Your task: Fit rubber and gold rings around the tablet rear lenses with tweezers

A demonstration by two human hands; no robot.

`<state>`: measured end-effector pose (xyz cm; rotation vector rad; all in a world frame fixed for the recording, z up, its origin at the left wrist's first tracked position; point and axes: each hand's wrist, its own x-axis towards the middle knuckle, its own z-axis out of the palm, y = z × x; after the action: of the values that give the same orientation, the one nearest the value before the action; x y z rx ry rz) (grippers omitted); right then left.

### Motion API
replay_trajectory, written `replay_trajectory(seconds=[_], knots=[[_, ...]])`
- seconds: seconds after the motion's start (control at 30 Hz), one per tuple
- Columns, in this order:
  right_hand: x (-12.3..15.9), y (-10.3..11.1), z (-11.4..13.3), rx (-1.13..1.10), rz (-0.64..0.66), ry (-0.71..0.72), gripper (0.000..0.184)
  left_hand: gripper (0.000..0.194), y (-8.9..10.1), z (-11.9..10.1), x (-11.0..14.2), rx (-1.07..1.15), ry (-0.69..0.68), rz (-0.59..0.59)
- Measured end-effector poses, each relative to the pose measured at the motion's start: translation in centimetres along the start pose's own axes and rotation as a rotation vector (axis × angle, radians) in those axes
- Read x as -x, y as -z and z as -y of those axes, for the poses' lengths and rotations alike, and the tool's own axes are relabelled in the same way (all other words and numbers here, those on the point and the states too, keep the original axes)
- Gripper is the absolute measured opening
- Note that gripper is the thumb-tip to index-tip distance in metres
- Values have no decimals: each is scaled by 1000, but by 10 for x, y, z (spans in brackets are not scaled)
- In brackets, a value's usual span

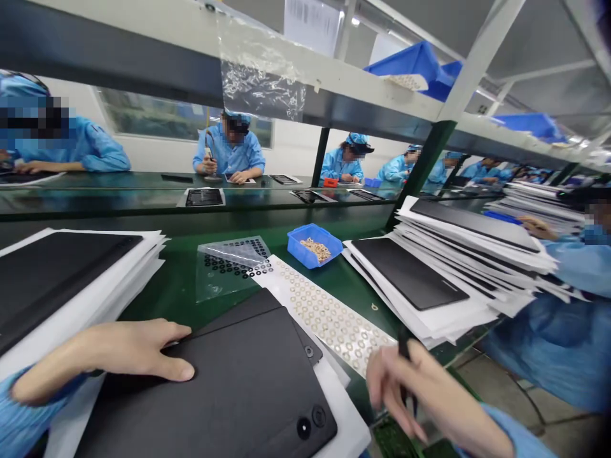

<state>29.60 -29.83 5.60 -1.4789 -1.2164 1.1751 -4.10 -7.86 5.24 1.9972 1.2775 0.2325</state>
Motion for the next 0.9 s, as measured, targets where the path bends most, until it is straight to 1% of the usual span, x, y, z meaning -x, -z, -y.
replay_trajectory(seconds=[0.03, 0.07, 0.1, 0.13, 0.17, 0.2, 0.27, 0.3, 0.33, 0.37, 0.43, 0.47, 0.53, 0.57, 0.6, 0.67, 0.7, 0.77, 0.83, 0.9], knots=[[-11, 6, 10, -26, -102, 48, 56, 53, 4, -7, 3, -150, -3, 21], [-25, 9, 18, -36, -166, 94, 60, 59, 7, -16, 7, -274, -1, 70], [-42, 11, 25, -56, -167, 87, 65, 63, 7, -27, 10, -355, -21, 101], [-60, 11, 28, -88, -135, 52, 68, 65, 4, -40, 12, -389, -87, 92], [-79, 9, 29, -120, -115, 25, 68, 65, -2, -53, 14, -394, -185, 83], [-98, 6, 27, -149, -119, 18, 65, 62, -10, -66, 15, -381, -300, 112], [-131, -2, 16, -181, -148, 54, 54, 54, -29, -87, 14, -338, -531, 242], [-145, -6, 9, -182, -164, 82, 49, 54, -39, -96, 12, -331, -622, 307], [-156, -9, 1, -179, -177, 105, 46, 56, -47, -102, 11, -335, -695, 356], [-164, -11, -7, -172, -193, 126, 45, 59, -55, -105, 10, -348, -750, 381], [-173, -12, -22, -157, -241, 155, 46, 65, -71, -105, 11, -394, -835, 392], [-175, -12, -27, -146, -269, 168, 46, 62, -81, -102, 13, -418, -895, 394], [-176, -11, -33, -117, -321, 187, 46, 47, -103, -91, 19, -456, -1021, 373], [-175, -11, -35, -95, -345, 190, 44, 43, -116, -84, 22, -466, -1076, 339], [-174, -11, -35, -65, -367, 190, 43, 45, -128, -77, 25, -474, -1100, 283], [-173, -12, -35, 11, -404, 188, 40, 47, -144, -66, 28, -505, -1110, 178], [-173, -12, -34, 49, -417, 188, 39, 48, -148, -63, 29, -525, -1108, 148], [-174, -13, -33, 100, -425, 188, 38, 52, -143, -62, 29, -571, -1146, 136], [-174, -14, -33, 110, -419, 191, 38, 53, -129, -67, 29, -627, -1182, 114], [-175, -14, -34, 115, -411, 198, 39, 47, -114, -74, 29, -685, -1204, 70]])
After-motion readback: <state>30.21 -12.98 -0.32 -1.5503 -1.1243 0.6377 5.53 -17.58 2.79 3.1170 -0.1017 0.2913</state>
